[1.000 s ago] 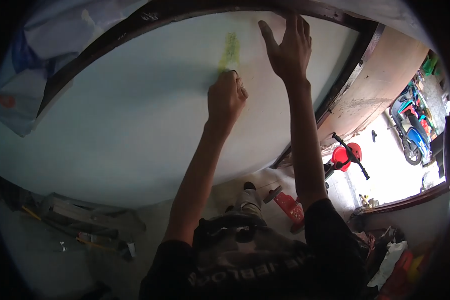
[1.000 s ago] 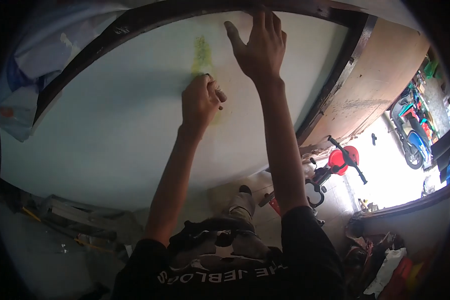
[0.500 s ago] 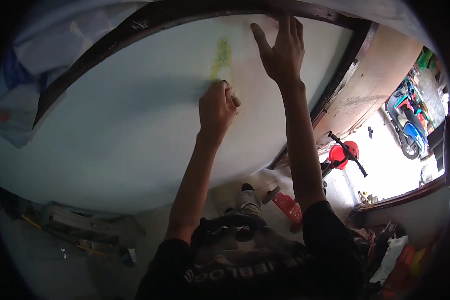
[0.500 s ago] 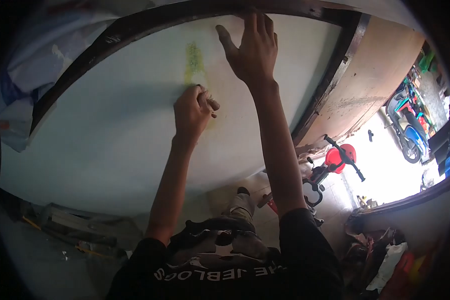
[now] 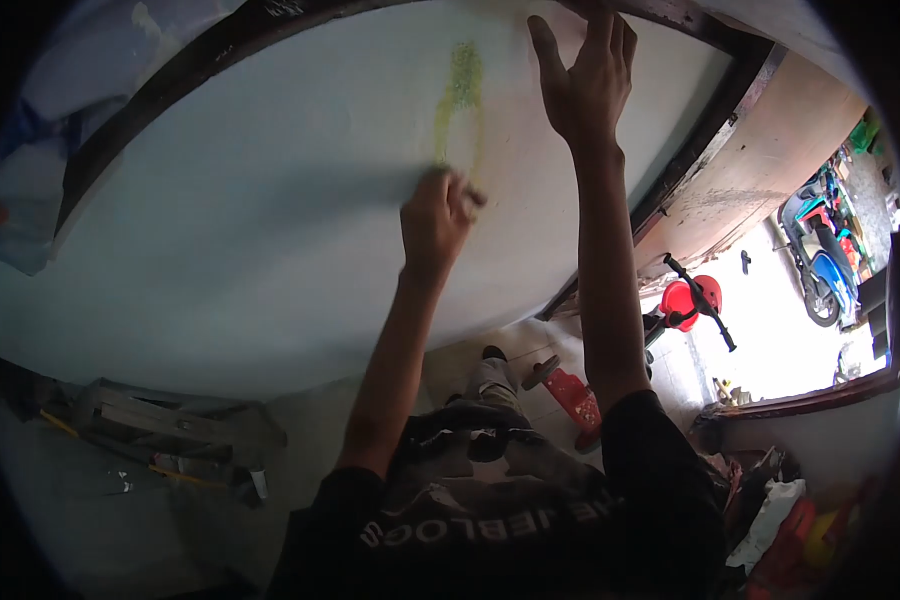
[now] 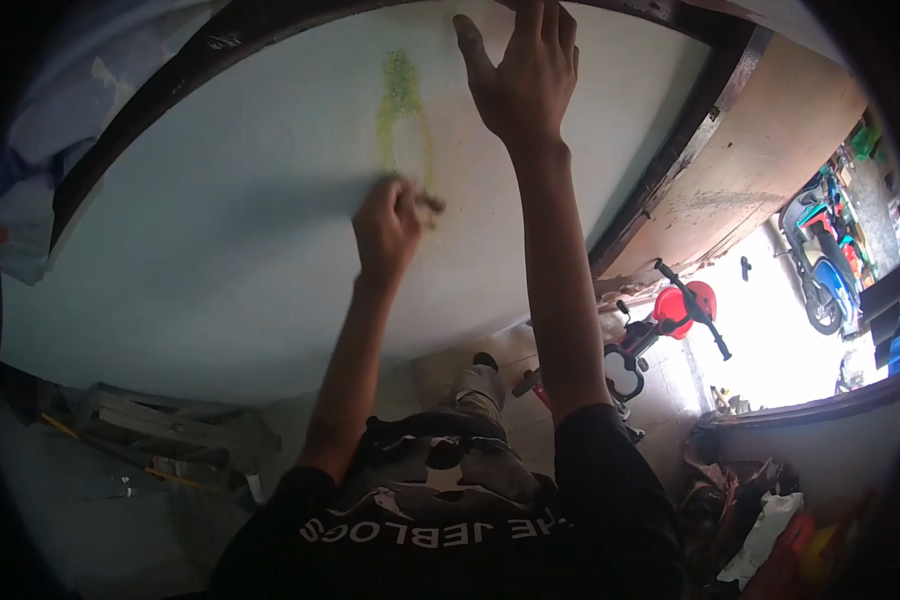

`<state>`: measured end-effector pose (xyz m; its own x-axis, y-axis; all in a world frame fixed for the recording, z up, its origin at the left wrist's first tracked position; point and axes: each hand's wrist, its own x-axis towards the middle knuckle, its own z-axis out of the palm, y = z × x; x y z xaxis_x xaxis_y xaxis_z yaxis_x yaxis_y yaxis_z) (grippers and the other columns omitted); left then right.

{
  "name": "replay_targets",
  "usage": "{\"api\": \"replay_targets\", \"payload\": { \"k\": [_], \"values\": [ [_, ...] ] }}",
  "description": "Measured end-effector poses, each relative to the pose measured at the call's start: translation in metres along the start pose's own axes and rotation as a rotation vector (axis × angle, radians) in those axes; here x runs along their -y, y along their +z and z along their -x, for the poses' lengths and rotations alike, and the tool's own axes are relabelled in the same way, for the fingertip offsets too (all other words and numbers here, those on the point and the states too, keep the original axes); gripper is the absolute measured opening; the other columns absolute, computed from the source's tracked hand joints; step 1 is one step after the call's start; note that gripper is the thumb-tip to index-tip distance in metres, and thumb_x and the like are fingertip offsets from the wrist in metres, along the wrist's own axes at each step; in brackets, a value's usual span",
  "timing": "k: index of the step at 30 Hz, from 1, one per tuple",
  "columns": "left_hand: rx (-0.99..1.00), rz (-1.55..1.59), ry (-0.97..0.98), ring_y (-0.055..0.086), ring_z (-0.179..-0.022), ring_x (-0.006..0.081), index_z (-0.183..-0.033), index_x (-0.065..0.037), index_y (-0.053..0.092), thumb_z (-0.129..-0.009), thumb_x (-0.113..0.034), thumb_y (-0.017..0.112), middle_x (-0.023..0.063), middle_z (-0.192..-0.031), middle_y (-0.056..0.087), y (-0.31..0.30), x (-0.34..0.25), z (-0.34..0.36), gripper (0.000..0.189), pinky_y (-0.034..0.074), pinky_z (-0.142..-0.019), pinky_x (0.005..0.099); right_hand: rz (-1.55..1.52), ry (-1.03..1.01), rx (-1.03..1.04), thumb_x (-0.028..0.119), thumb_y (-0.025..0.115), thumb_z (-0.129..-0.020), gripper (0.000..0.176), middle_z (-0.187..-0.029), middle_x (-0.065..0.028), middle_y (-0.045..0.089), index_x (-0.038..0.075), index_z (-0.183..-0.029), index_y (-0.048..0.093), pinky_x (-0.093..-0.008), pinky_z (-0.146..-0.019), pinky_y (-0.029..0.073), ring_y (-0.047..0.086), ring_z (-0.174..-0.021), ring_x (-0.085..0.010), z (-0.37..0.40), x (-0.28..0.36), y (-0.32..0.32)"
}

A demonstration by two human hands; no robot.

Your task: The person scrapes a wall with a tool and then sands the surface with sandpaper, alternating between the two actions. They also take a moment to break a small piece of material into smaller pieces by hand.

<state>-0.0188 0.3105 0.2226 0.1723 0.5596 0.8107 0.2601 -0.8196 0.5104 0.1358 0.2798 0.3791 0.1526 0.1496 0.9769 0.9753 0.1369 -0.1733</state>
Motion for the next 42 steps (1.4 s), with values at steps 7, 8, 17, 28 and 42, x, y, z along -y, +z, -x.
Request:
{"api": "replay_targets", "payload": {
  "k": [7, 8, 17, 28, 42],
  "values": [
    [0.021, 0.165, -0.216, 0.066, -0.056, 0.0155, -0.087, -0.002, 0.057, -0.095, -0.005, 0.054, 0.0082, -0.073, 0.07, 0.016, 0.052, 0.095, 0.009, 0.047, -0.047, 0.0267, 0.022, -0.018, 0.078, 0.032, 0.062, -0.09, 0.058, -0.123, -0.025, 0.054, -0.006, -0.13, 0.043, -0.0478, -0.101, 0.038, 0.047, -0.118, -0.0417, 0.001, -0.006, -0.004],
    [0.009, 0.163, -0.229, 0.066, -0.056, 0.0155, -0.087, -0.002, 0.057, -0.095, -0.005, 0.054, 0.0082, -0.073, 0.07, 0.01, 0.043, 0.096, 0.009, 0.047, -0.047, 0.0267, 0.055, -0.01, 0.079, 0.033, 0.062, -0.091, 0.059, -0.123, -0.0254, 0.053, -0.006, -0.131, 0.043, -0.0474, -0.101, 0.039, 0.047, -0.118, -0.0421, 0.0, -0.005, -0.004],
    [-0.093, 1.364, -0.963, 0.063, -0.079, 0.0192, -0.104, -0.005, 0.053, -0.09, -0.027, 0.053, 0.0077, -0.09, 0.062, -0.03, 0.058, 0.124, 0.025, 0.05, -0.07, 0.0354, 0.016, -0.074, 0.067, 0.038, 0.066, -0.091, 0.053, -0.129, -0.0175, 0.054, 0.005, -0.13, 0.051, -0.0442, -0.098, 0.043, 0.046, -0.12, -0.0345, 0.002, -0.024, 0.009],
    [-0.222, 1.65, -0.956, 0.064, -0.093, 0.0292, -0.126, 0.003, 0.049, -0.086, -0.032, 0.042, 0.0176, -0.107, 0.063, -0.074, 0.046, 0.112, 0.054, 0.054, -0.077, 0.0425, -0.821, 0.486, 0.237, 0.022, 0.048, -0.096, 0.031, -0.104, -0.0127, 0.067, -0.001, -0.101, 0.068, -0.0327, -0.074, 0.052, 0.063, -0.093, -0.0204, 0.157, 0.041, -0.005],
    [0.136, 1.238, -0.803, 0.059, -0.078, 0.0083, -0.115, -0.005, 0.057, -0.088, -0.027, 0.066, 0.0012, -0.092, 0.064, -0.025, 0.061, 0.111, 0.036, 0.042, -0.064, 0.0248, -1.349, 1.381, 0.849, 0.006, 0.058, -0.084, 0.023, -0.093, -0.0132, 0.066, -0.003, -0.106, 0.056, -0.03, -0.073, 0.053, 0.065, -0.08, -0.0183, 0.189, 0.05, -0.018]
  ]
}}
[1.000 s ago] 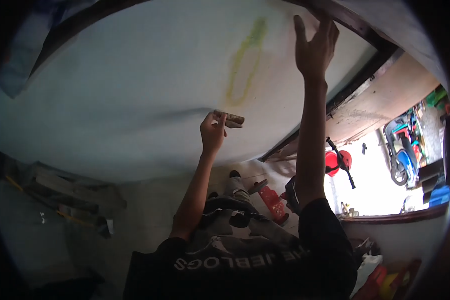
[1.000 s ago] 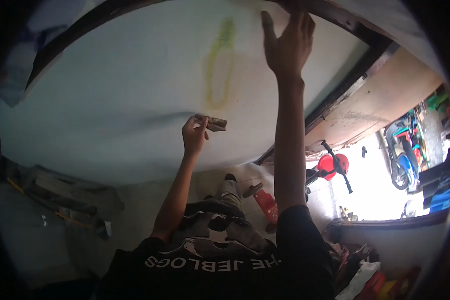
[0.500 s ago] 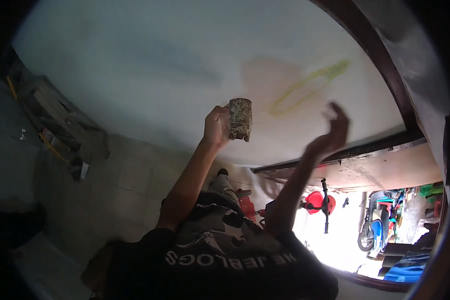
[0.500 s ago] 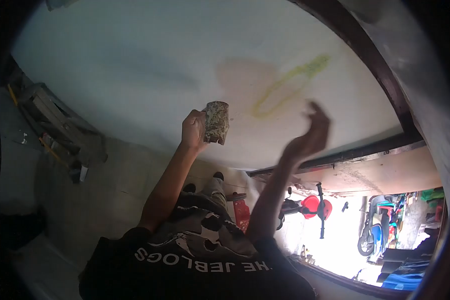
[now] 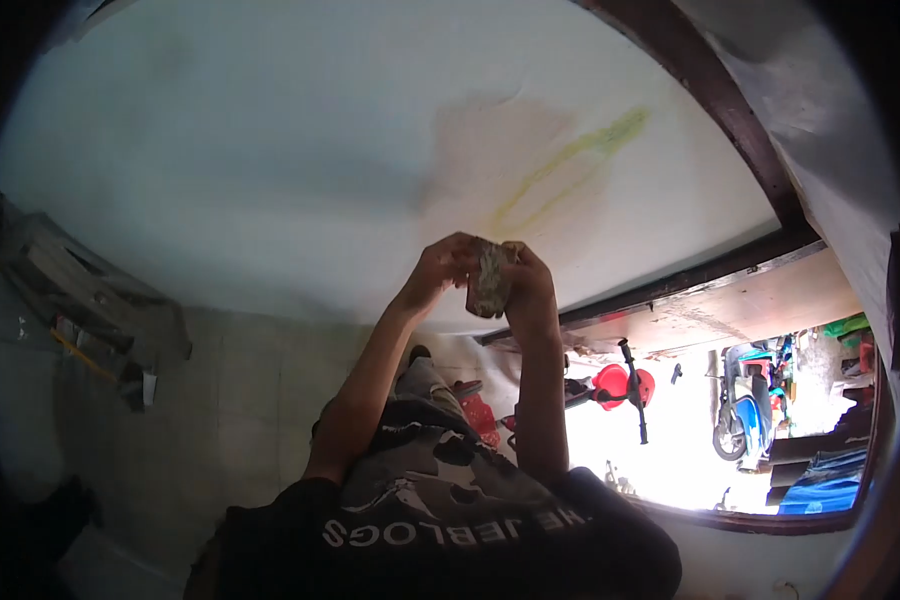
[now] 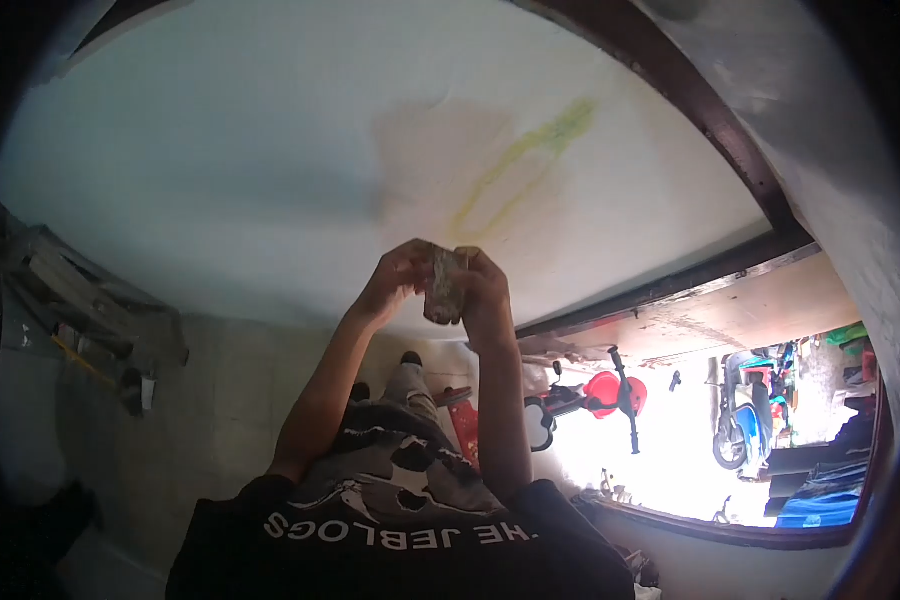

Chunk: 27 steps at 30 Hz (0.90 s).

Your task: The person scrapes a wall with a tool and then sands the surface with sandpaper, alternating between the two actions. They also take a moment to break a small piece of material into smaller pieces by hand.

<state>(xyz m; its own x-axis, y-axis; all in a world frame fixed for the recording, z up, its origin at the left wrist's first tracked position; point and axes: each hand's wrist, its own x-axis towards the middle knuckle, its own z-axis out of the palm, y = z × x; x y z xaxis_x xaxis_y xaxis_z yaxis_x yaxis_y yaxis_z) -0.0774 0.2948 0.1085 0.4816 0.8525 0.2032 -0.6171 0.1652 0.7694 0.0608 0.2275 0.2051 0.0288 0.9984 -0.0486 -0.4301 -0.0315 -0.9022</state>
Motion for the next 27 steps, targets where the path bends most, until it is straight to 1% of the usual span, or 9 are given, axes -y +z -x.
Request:
{"api": "replay_targets", "payload": {
  "k": [2, 5, 8, 10, 13, 15, 18, 20, 27],
  "values": [
    [0.187, -0.039, -0.068, 0.06, -0.085, 0.0091, -0.126, -0.006, 0.052, -0.086, -0.031, 0.07, 0.0025, -0.104, 0.062, -0.003, 0.002, -0.005, 0.051, 0.043, -0.072, 0.0242, 0.051, -0.091, -0.044, 0.004, 0.059, -0.082, 0.022, -0.088, -0.0098, 0.064, -0.001, -0.103, 0.056, -0.0301, -0.072, 0.053, 0.064, -0.077, -0.0178, 0.002, 0.008, -0.003],
    [0.121, 0.017, -0.057, 0.061, -0.081, 0.0128, -0.136, -0.005, 0.045, -0.088, -0.034, 0.069, 0.006, -0.109, 0.06, 0.023, -0.008, -0.005, 0.061, 0.045, -0.07, 0.0265, 0.226, -0.536, -0.267, -0.003, 0.059, -0.082, 0.017, -0.078, -0.0032, 0.057, 0.002, -0.098, 0.056, -0.0208, -0.049, 0.04, 0.055, -0.062, -0.0081, 0.006, 0.063, 0.025],
    [0.037, 0.192, -0.083, 0.064, -0.079, 0.0154, -0.135, -0.009, 0.047, -0.09, -0.034, 0.067, 0.0066, -0.109, 0.061, 0.02, 0.013, -0.01, 0.055, 0.048, -0.068, 0.0284, 0.662, -1.069, -0.427, -0.012, 0.056, -0.08, 0.018, -0.084, -0.0028, 0.052, 0.001, -0.092, 0.055, -0.0213, -0.064, 0.043, 0.049, -0.073, -0.0082, -0.002, 0.11, 0.052],
    [-0.098, 0.285, -0.138, 0.064, -0.08, 0.0149, -0.129, -0.008, 0.05, -0.091, -0.036, 0.066, 0.0053, -0.11, 0.061, 0.016, 0.028, -0.012, 0.049, 0.047, -0.068, 0.0281, 0.814, -1.082, -0.333, -0.006, 0.06, -0.079, 0.015, -0.081, -0.0048, 0.051, 0.003, -0.089, 0.055, -0.028, -0.065, 0.043, 0.05, -0.074, -0.0142, -0.032, 0.116, 0.052],
    [-0.083, 0.317, -0.139, 0.063, -0.08, 0.0146, -0.124, -0.007, 0.052, -0.091, -0.035, 0.066, 0.0043, -0.11, 0.061, 0.013, 0.035, -0.013, 0.046, 0.047, -0.068, 0.0276, 1.382, -1.4, -0.488, 0.013, 0.068, -0.083, 0.018, -0.08, -0.0128, 0.049, 0.003, -0.083, 0.052, -0.0422, -0.07, 0.037, 0.044, -0.073, -0.0295, -0.082, 0.069, 0.034],
    [-0.099, 0.279, -0.14, 0.062, -0.08, 0.0137, -0.123, -0.007, 0.054, -0.092, -0.038, 0.064, 0.0037, -0.109, 0.061, 0.012, 0.037, -0.015, 0.045, 0.046, -0.068, 0.0278, 1.344, -1.248, -0.408, 0.023, 0.057, -0.087, 0.02, -0.083, -0.0132, 0.05, 0.003, -0.084, 0.053, -0.0467, -0.078, 0.033, 0.043, -0.08, -0.033, -0.081, 0.026, 0.016],
    [-0.114, 0.23, -0.151, 0.06, -0.078, 0.0119, -0.118, -0.007, 0.059, -0.093, -0.044, 0.059, 0.0028, -0.107, 0.064, -0.003, 0.036, -0.018, 0.045, 0.045, -0.068, 0.0285, 1.519, -1.333, -0.273, 0.016, 0.05, -0.088, 0.015, -0.096, -0.0161, 0.054, 0.002, -0.092, 0.055, -0.0474, -0.084, 0.032, 0.045, -0.091, -0.0362, -0.077, -0.039, -0.026],
    [-0.109, 0.214, -0.158, 0.059, -0.077, 0.011, -0.116, -0.007, 0.062, -0.094, -0.048, 0.056, 0.0024, -0.105, 0.065, -0.01, 0.035, -0.02, 0.046, 0.044, -0.068, 0.029, 1.37, -1.131, -0.31, 0.013, 0.049, -0.09, 0.016, -0.104, -0.0168, 0.056, 0.003, -0.098, 0.058, -0.0473, -0.089, 0.033, 0.047, -0.1, -0.0373, -0.073, -0.069, -0.04],
    [-0.218, 0.229, -0.143, 0.06, -0.074, 0.0105, -0.107, -0.006, 0.066, -0.092, -0.042, 0.059, 0.002, -0.097, 0.068, -0.005, 0.05, -0.02, 0.039, 0.044, -0.065, 0.0282, 1.451, -1.019, -0.334, 0.011, 0.055, -0.092, 0.014, -0.112, -0.0162, 0.058, 0.005, -0.102, 0.064, -0.0472, -0.094, 0.038, 0.05, -0.111, -0.034, -0.057, -0.079, -0.052]
  ]
}}
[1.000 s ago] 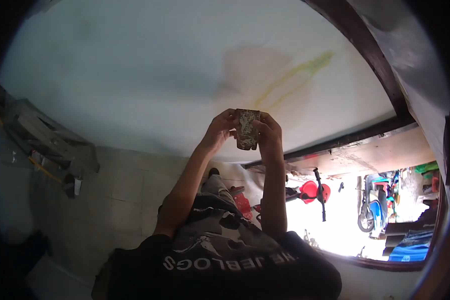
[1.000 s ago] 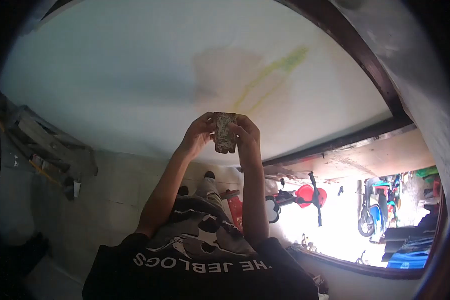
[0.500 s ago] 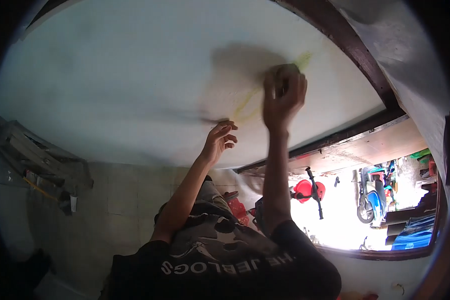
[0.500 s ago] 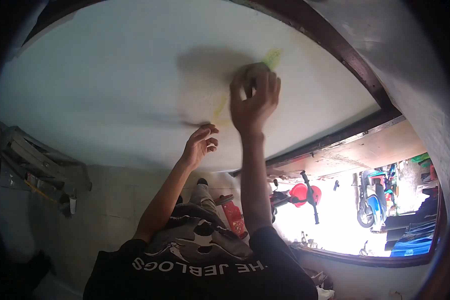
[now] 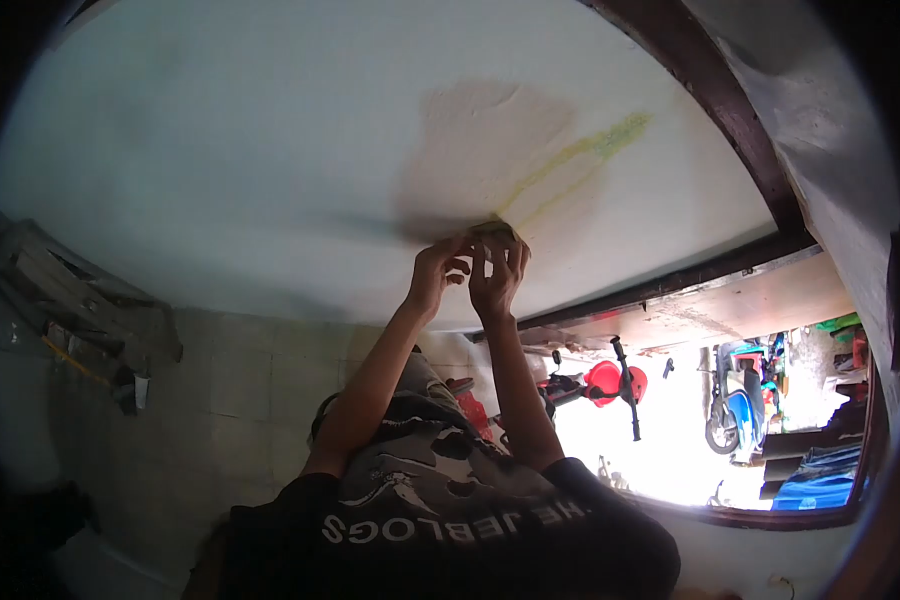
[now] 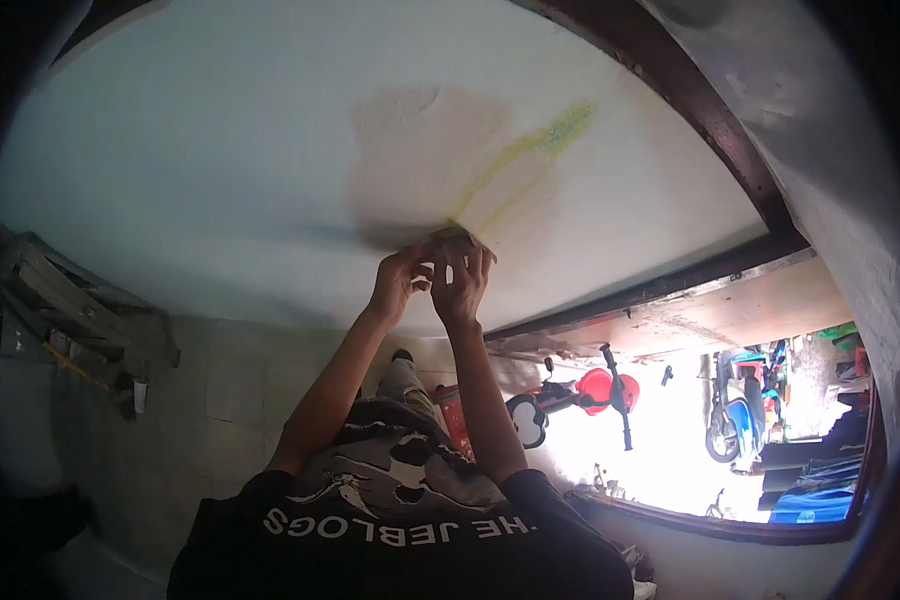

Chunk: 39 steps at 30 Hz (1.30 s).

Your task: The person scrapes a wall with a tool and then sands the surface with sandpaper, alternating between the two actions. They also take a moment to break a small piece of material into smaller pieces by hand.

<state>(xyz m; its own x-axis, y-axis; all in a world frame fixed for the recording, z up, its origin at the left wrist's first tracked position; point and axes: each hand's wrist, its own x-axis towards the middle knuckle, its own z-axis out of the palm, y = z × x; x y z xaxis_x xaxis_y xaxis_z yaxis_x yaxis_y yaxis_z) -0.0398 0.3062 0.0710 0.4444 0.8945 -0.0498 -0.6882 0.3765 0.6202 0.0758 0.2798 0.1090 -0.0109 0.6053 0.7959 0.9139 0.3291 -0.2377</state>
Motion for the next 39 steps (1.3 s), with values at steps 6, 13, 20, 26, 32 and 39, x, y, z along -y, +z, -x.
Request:
{"api": "replay_targets", "payload": {
  "k": [6, 13, 20, 26, 32, 39],
  "values": [
    [-0.213, -0.348, 0.081, 0.066, -0.075, 0.0121, -0.105, -0.005, 0.065, -0.09, -0.045, 0.065, 0.0045, -0.093, 0.069, 0.029, 0.01, 0.008, 0.043, 0.047, -0.057, 0.0236, -0.182, 0.153, 0.104, 0.008, 0.057, -0.09, 0.013, -0.114, -0.0154, 0.059, 0.003, -0.1, 0.065, -0.0444, -0.097, 0.04, 0.052, -0.111, -0.0346, -0.002, 0.008, -0.015],
    [-0.068, -0.179, -0.247, 0.063, -0.087, 0.0159, -0.106, -0.003, 0.066, -0.091, -0.062, 0.054, 0.0067, -0.097, 0.067, 0.03, 0.013, 0.011, 0.061, 0.051, -0.075, 0.0332, -0.302, 0.28, 0.221, 0.011, 0.053, -0.089, 0.032, -0.124, -0.018, 0.057, -0.002, -0.117, 0.061, -0.0418, -0.099, 0.041, 0.048, -0.119, -0.0341, -0.003, 0.013, -0.025],
    [-0.062, 0.024, -0.313, 0.062, -0.094, 0.0191, -0.11, -0.004, 0.064, -0.093, -0.065, 0.045, 0.0073, -0.1, 0.067, 0.035, 0.011, 0.008, 0.066, 0.048, -0.088, 0.0391, -0.624, 0.652, 0.209, 0.013, 0.053, -0.088, 0.035, -0.125, -0.0175, 0.057, -0.002, -0.118, 0.062, -0.0366, -0.091, 0.047, 0.059, -0.107, -0.0283, 0.003, 0.014, -0.031],
    [-0.109, 0.152, -0.204, 0.053, -0.112, 0.0196, -0.113, -0.007, 0.063, -0.094, -0.056, 0.052, 0.0058, -0.113, 0.062, 0.036, 0.018, 0.003, 0.053, 0.041, -0.099, 0.0399, -1.675, 1.233, -0.215, 0.02, 0.048, -0.1, 0.033, -0.111, -0.0124, 0.062, -0.003, -0.12, 0.058, -0.0344, -0.097, 0.044, 0.058, -0.107, -0.0215, -0.005, 0.012, -0.041],
    [-0.122, 0.385, -0.193, 0.05, -0.117, 0.0204, -0.109, -0.011, 0.064, -0.091, -0.045, 0.064, 0.0044, -0.108, 0.062, 0.04, 0.019, 0.0, 0.038, 0.035, -0.102, 0.0413, -1.599, 1.152, -0.142, 0.019, 0.05, -0.1, 0.024, -0.11, -0.0115, 0.062, -0.001, -0.107, 0.06, -0.0357, -0.091, 0.046, 0.058, -0.101, -0.0201, -0.002, -0.016, -0.024],
    [-0.017, 0.283, -0.128, 0.044, -0.126, 0.0222, -0.131, -0.004, 0.052, -0.092, -0.059, 0.052, 0.009, -0.131, 0.053, 0.066, -0.016, 0.011, 0.067, 0.031, -0.108, 0.0414, -0.886, 0.946, -0.007, 0.023, 0.06, -0.096, 0.027, -0.077, -0.0066, 0.067, -0.002, -0.089, 0.066, -0.0283, -0.067, 0.049, 0.062, -0.071, -0.0139, -0.063, 0.05, -0.045]
  ]
}}
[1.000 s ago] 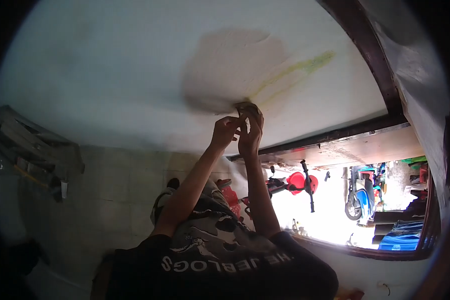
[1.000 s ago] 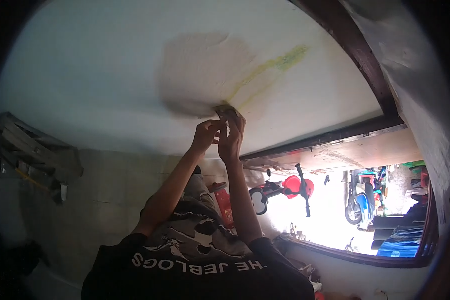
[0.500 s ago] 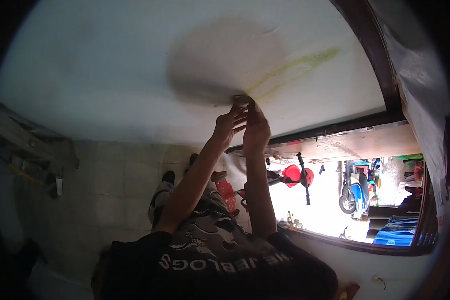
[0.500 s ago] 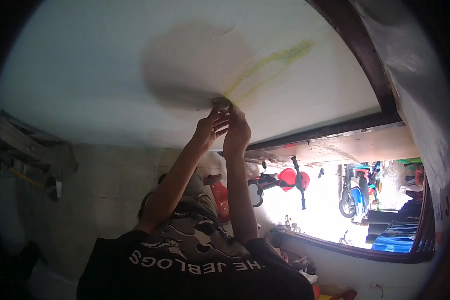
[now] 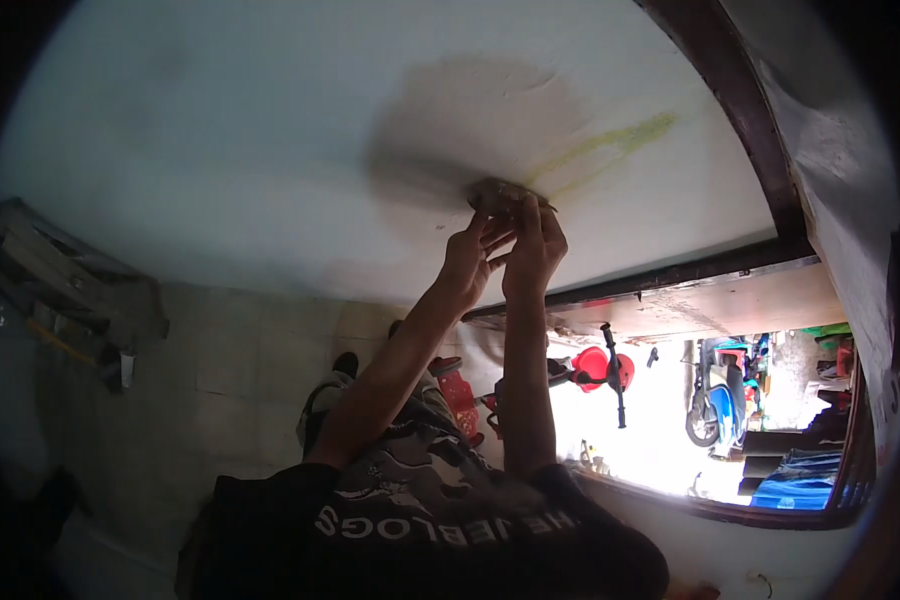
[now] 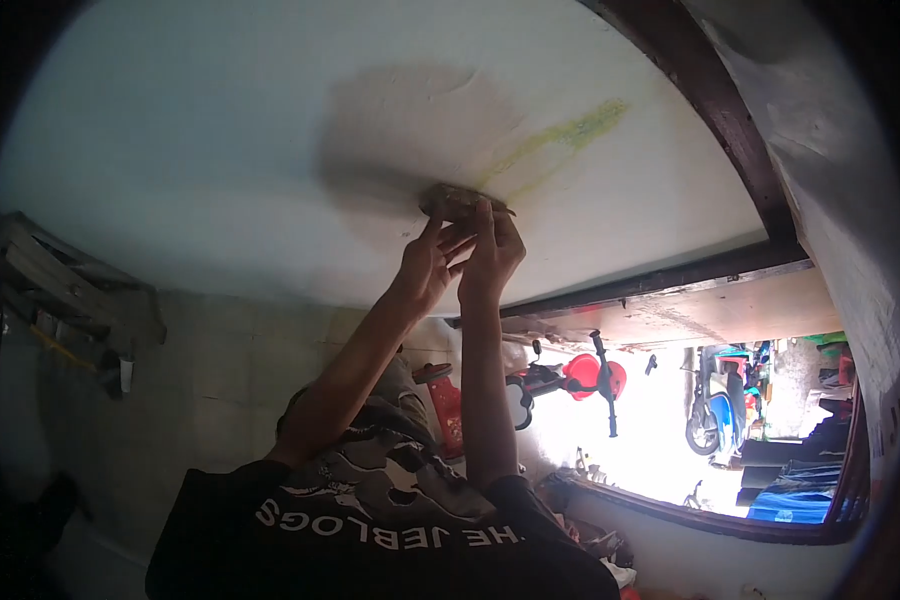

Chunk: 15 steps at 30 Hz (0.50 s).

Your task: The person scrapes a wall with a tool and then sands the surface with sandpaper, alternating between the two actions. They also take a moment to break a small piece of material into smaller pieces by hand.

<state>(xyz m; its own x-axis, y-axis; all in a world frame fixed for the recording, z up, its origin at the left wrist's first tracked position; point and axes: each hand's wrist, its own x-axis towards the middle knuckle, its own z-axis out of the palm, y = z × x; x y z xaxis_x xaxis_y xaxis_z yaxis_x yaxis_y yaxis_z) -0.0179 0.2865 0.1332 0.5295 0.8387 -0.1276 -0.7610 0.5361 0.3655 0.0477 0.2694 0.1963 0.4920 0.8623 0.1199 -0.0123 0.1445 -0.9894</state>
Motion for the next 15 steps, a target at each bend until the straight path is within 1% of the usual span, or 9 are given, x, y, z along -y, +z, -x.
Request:
{"api": "replay_targets", "payload": {
  "k": [2, 4, 6, 8, 9, 11, 12, 13, 15],
  "values": [
    [-0.023, -0.044, -0.011, 0.044, -0.127, 0.0227, -0.135, -0.003, 0.049, -0.092, -0.062, 0.05, 0.0098, -0.134, 0.052, -0.012, 0.006, -0.003, 0.073, 0.031, -0.108, 0.0425, 0.185, -0.117, -0.053, 0.025, 0.067, -0.092, 0.028, -0.067, -0.0019, 0.063, -0.001, -0.08, 0.067, -0.0256, -0.065, 0.043, 0.055, -0.066, -0.0099, -0.002, -0.021, -0.005],
    [-0.13, -0.12, -0.02, 0.053, -0.121, 0.0235, -0.131, -0.003, 0.053, -0.087, -0.068, 0.055, 0.01, -0.131, 0.057, -0.048, 0.028, -0.011, 0.079, 0.039, -0.1, 0.0462, 0.226, -0.141, -0.055, 0.025, 0.068, -0.091, 0.029, -0.066, -0.0009, 0.061, -0.001, -0.077, 0.066, -0.0252, -0.064, 0.04, 0.052, -0.066, -0.008, 0.004, -0.042, -0.003],
    [-0.317, -0.223, -0.111, 0.054, -0.118, 0.0228, -0.134, -0.005, 0.051, -0.077, -0.071, 0.065, 0.0093, -0.132, 0.055, -0.065, 0.034, -0.006, 0.088, 0.038, -0.1, 0.0467, 0.268, -0.185, -0.051, 0.024, 0.07, -0.09, 0.03, -0.065, 0.0001, 0.059, -0.001, -0.074, 0.066, -0.0248, -0.063, 0.038, 0.048, -0.066, -0.0061, -0.001, -0.044, -0.003],
    [-0.328, -0.358, -0.089, 0.054, -0.112, 0.0208, -0.135, -0.008, 0.046, -0.078, -0.069, 0.066, 0.0068, -0.128, 0.055, -0.075, 0.027, 0.011, 0.086, 0.039, -0.095, 0.0444, 0.397, -0.168, -0.082, 0.022, 0.068, -0.091, 0.033, -0.06, -0.0012, 0.055, -0.005, -0.072, 0.064, -0.0266, -0.054, 0.033, 0.042, -0.06, -0.0062, -0.001, -0.044, -0.006],
    [-0.332, -0.364, -0.084, 0.054, -0.112, 0.0208, -0.135, -0.008, 0.046, -0.078, -0.069, 0.066, 0.0068, -0.128, 0.055, -0.083, 0.023, 0.013, 0.086, 0.039, -0.095, 0.0444, 0.303, -0.257, -0.107, 0.022, 0.068, -0.091, 0.033, -0.058, 0.0002, 0.052, -0.004, -0.071, 0.063, -0.0285, -0.053, 0.03, 0.039, -0.059, -0.0071, -0.002, -0.04, -0.002],
    [-0.579, -0.156, -0.069, 0.057, -0.095, 0.0175, -0.123, -0.011, 0.053, -0.081, -0.059, 0.068, 0.0029, -0.112, 0.06, -0.105, 0.021, 0.015, 0.066, 0.042, -0.08, 0.0384, 0.319, -0.4, -0.164, 0.021, 0.068, -0.091, 0.031, -0.061, -0.0029, 0.058, -0.004, -0.072, 0.064, -0.0289, -0.056, 0.036, 0.045, -0.06, -0.0088, -0.005, -0.014, 0.008],
    [-0.595, -0.154, -0.061, 0.057, -0.095, 0.0175, -0.123, -0.011, 0.053, -0.081, -0.059, 0.068, 0.0029, -0.112, 0.06, -0.115, 0.019, 0.017, 0.066, 0.042, -0.08, 0.0384, 0.345, -0.494, -0.186, 0.02, 0.068, -0.091, 0.03, -0.062, -0.0046, 0.061, -0.004, -0.073, 0.064, -0.0293, -0.058, 0.039, 0.048, -0.06, -0.0098, -0.009, -0.007, 0.01],
    [-0.652, -0.117, -0.029, 0.057, -0.089, 0.0165, -0.117, -0.012, 0.055, -0.082, -0.054, 0.068, 0.0018, -0.105, 0.06, -0.125, 0.016, 0.018, 0.056, 0.041, -0.075, 0.0363, 0.338, -0.481, -0.149, 0.021, 0.067, -0.091, 0.029, -0.067, -0.0077, 0.065, -0.004, -0.075, 0.066, -0.0301, -0.061, 0.042, 0.053, -0.061, -0.0126, -0.007, 0.004, 0.014],
    [-0.751, -0.06, 0.015, 0.056, -0.078, 0.0148, -0.103, -0.014, 0.058, -0.083, -0.04, 0.065, 0.0001, -0.093, 0.06, -0.139, 0.012, 0.023, 0.034, 0.041, -0.067, 0.0339, 0.445, -0.552, -0.173, 0.021, 0.068, -0.09, 0.028, -0.067, -0.008, 0.066, -0.003, -0.075, 0.066, -0.0308, -0.061, 0.042, 0.054, -0.061, -0.013, -0.006, -0.036, 0.0]
  ]
}}
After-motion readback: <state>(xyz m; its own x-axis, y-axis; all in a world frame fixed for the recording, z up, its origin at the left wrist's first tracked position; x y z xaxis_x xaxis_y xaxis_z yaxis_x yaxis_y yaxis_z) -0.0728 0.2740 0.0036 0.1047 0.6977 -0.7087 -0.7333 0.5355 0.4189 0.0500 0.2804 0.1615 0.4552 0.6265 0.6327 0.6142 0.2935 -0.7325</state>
